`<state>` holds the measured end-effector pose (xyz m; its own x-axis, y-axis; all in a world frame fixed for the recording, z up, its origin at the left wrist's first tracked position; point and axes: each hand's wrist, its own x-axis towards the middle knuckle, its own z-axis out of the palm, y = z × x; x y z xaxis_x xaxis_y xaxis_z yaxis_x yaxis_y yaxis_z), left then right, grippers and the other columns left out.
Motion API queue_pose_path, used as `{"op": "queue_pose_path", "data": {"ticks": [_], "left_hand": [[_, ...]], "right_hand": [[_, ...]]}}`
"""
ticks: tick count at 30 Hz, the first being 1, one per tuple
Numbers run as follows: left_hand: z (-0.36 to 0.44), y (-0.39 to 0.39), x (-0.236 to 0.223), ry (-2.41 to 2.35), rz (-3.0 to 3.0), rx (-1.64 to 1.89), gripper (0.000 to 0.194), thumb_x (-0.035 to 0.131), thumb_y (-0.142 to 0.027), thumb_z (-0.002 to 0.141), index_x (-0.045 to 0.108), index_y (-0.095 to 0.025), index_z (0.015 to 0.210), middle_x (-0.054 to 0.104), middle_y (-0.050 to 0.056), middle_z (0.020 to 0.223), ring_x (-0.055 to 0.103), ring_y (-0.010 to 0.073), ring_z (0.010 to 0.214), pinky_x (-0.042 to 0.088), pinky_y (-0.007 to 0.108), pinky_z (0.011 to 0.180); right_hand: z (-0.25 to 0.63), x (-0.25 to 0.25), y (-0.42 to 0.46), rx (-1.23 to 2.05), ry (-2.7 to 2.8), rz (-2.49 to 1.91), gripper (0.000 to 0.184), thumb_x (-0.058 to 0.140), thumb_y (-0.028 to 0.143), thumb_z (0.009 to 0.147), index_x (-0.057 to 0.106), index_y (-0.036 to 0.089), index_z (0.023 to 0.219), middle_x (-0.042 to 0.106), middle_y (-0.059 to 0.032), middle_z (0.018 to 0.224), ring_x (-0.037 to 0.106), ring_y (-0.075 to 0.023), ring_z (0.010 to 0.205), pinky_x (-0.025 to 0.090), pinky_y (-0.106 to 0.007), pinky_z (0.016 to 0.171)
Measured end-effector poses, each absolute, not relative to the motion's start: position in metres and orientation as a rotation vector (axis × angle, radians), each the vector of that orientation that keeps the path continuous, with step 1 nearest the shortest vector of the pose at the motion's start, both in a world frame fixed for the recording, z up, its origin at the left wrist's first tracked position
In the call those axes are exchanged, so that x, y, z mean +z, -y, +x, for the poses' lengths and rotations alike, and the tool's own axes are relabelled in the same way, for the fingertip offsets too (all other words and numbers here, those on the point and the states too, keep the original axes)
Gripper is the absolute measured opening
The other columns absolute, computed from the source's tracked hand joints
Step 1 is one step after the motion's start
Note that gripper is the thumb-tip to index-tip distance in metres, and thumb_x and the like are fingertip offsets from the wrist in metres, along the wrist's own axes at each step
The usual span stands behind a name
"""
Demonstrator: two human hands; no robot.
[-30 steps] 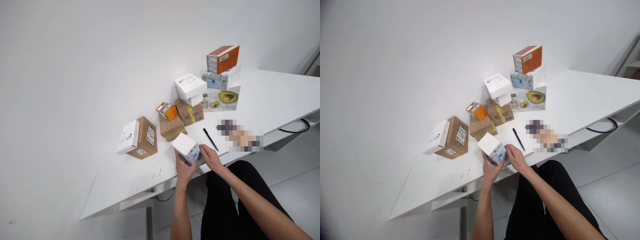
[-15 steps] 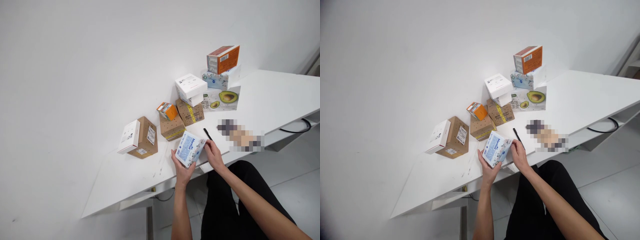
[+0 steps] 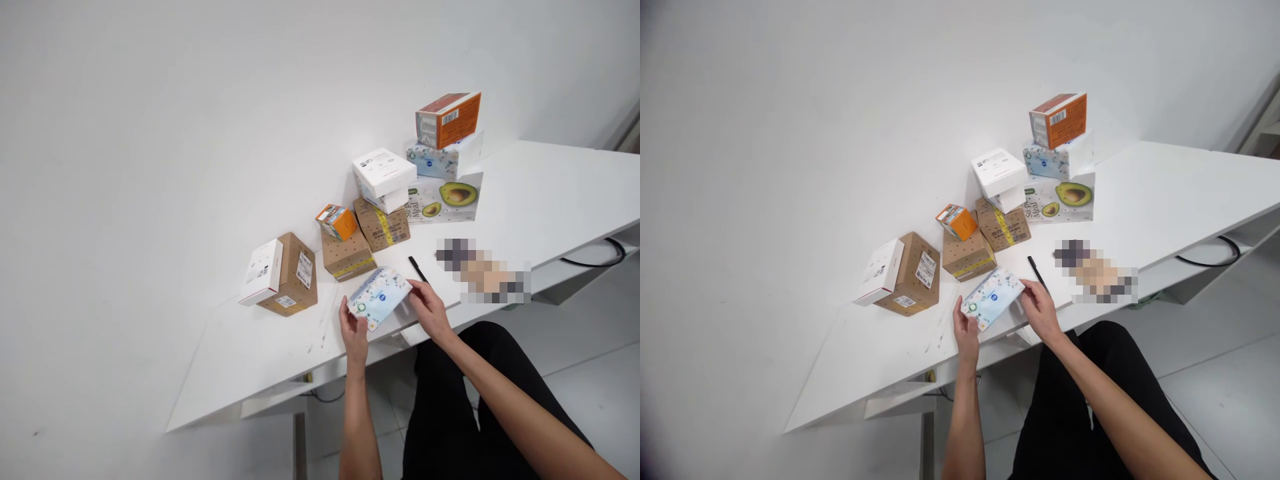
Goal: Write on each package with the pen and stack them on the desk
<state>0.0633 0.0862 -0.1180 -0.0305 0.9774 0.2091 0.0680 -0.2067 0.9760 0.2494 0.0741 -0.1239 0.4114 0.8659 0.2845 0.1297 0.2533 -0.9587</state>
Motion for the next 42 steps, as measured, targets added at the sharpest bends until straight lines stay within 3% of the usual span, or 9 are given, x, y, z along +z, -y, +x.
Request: {"op": "queue_pose_path", "data": {"ticks": [3, 7, 13, 16, 24, 29, 34, 38, 42], "left_hand": [[0.061, -0.087, -0.117, -1.213, 1.426, 1.329, 0.083, 0.047, -0.07, 0.077, 0.033, -0.015, 0.138, 0.051, 0.019, 0.129, 0.056, 0.0273, 0.114, 0.049, 0.035, 0.09], [0.06, -0.087, -0.113, -1.325, 1.448, 1.337, 0.079, 0.044, -0.07, 0.078, 0.041, -0.013, 0.134, 0.058, 0.017, 0.12, 0.06, 0.0253, 0.106, 0.051, 0.032, 0.083], [0.056, -0.09, -0.124, -1.306, 1.201, 1.428, 0.065, 0.055, -0.059, 0.079, 0.049, -0.018, 0.129, 0.057, 0.015, 0.124, 0.06, 0.0241, 0.107, 0.052, 0.031, 0.081], [0.056, -0.088, -0.127, -1.262, 1.066, 1.56, 0.058, 0.063, -0.054, 0.075, 0.057, -0.018, 0.12, 0.059, 0.013, 0.122, 0.06, 0.024, 0.108, 0.051, 0.031, 0.084], [0.057, -0.086, -0.09, -1.087, 0.926, 1.821, 0.039, 0.069, -0.044, 0.074, 0.065, -0.024, 0.107, 0.066, 0.004, 0.11, 0.062, 0.017, 0.1, 0.049, 0.027, 0.085], [0.059, -0.094, -0.084, -1.176, 1.142, 1.679, 0.052, 0.064, -0.047, 0.077, 0.058, -0.021, 0.121, 0.062, 0.012, 0.12, 0.063, 0.0203, 0.1, 0.052, 0.028, 0.078], [0.066, -0.098, -0.107, -1.286, 1.345, 1.601, 0.054, 0.055, -0.053, 0.082, 0.057, -0.017, 0.122, 0.06, 0.013, 0.123, 0.056, 0.0242, 0.114, 0.046, 0.032, 0.094], [0.066, -0.1, -0.123, -1.266, 1.284, 1.607, 0.062, 0.047, -0.06, 0.083, 0.051, -0.018, 0.128, 0.057, 0.013, 0.128, 0.051, 0.0267, 0.121, 0.042, 0.035, 0.098], [0.064, -0.1, -0.129, -1.15, 1.35, 1.61, 0.087, 0.04, -0.075, 0.076, 0.03, -0.02, 0.142, 0.051, 0.016, 0.132, 0.048, 0.0301, 0.123, 0.041, 0.041, 0.098]], "right_hand": [[0.249, -0.126, -0.074, 0.582, 1.04, -1.218, 0.027, 0.048, 0.028, 0.084, 0.06, 0.021, 0.108, 0.057, -0.0074, 0.097, 0.057, -0.0195, 0.086, 0.048, -0.036, 0.081], [0.249, -0.13, -0.075, 0.596, 1.069, -1.175, 0.034, 0.048, 0.025, 0.084, 0.058, 0.021, 0.116, 0.057, -0.0096, 0.113, 0.057, -0.0208, 0.1, 0.046, -0.037, 0.09], [0.25, -0.133, -0.074, 0.57, 1.158, -1.253, 0.05, 0.049, 0.029, 0.085, 0.046, 0.021, 0.134, 0.057, -0.0111, 0.122, 0.058, -0.0225, 0.102, 0.047, -0.041, 0.091], [0.251, -0.132, -0.073, 0.533, 1.259, -1.214, 0.048, 0.047, 0.027, 0.086, 0.046, 0.023, 0.134, 0.055, -0.0106, 0.127, 0.058, -0.0222, 0.105, 0.047, -0.04, 0.092], [0.246, -0.132, -0.072, 0.391, 1.475, -1.269, 0.041, 0.047, 0.021, 0.084, 0.053, 0.02, 0.124, 0.063, -0.0103, 0.107, 0.057, -0.024, 0.1, 0.05, -0.04, 0.085], [0.236, -0.134, -0.075, 0.244, 1.596, -1.379, 0.032, 0.046, 0.01, 0.078, 0.064, 0.015, 0.103, 0.06, -0.0126, 0.099, 0.053, -0.0263, 0.096, 0.048, -0.043, 0.084], [0.235, -0.141, -0.078, 0.226, 1.597, -1.391, 0.034, 0.043, 0.005, 0.075, 0.064, 0.016, 0.099, 0.058, -0.0126, 0.102, 0.052, -0.026, 0.1, 0.048, -0.042, 0.086], [0.24, -0.132, -0.076, 0.26, 1.518, -1.394, 0.032, 0.039, 0.009, 0.081, 0.061, 0.017, 0.103, 0.057, -0.0116, 0.104, 0.055, -0.0231, 0.099, 0.048, -0.038, 0.085], [0.261, -0.102, -0.077, 0.207, 1.493, -1.779, 0.033, 0.042, 0.028, 0.088, 0.055, 0.013, 0.115, 0.054, -0.0152, 0.105, 0.057, -0.026, 0.097, 0.047, -0.037, 0.08]]}}
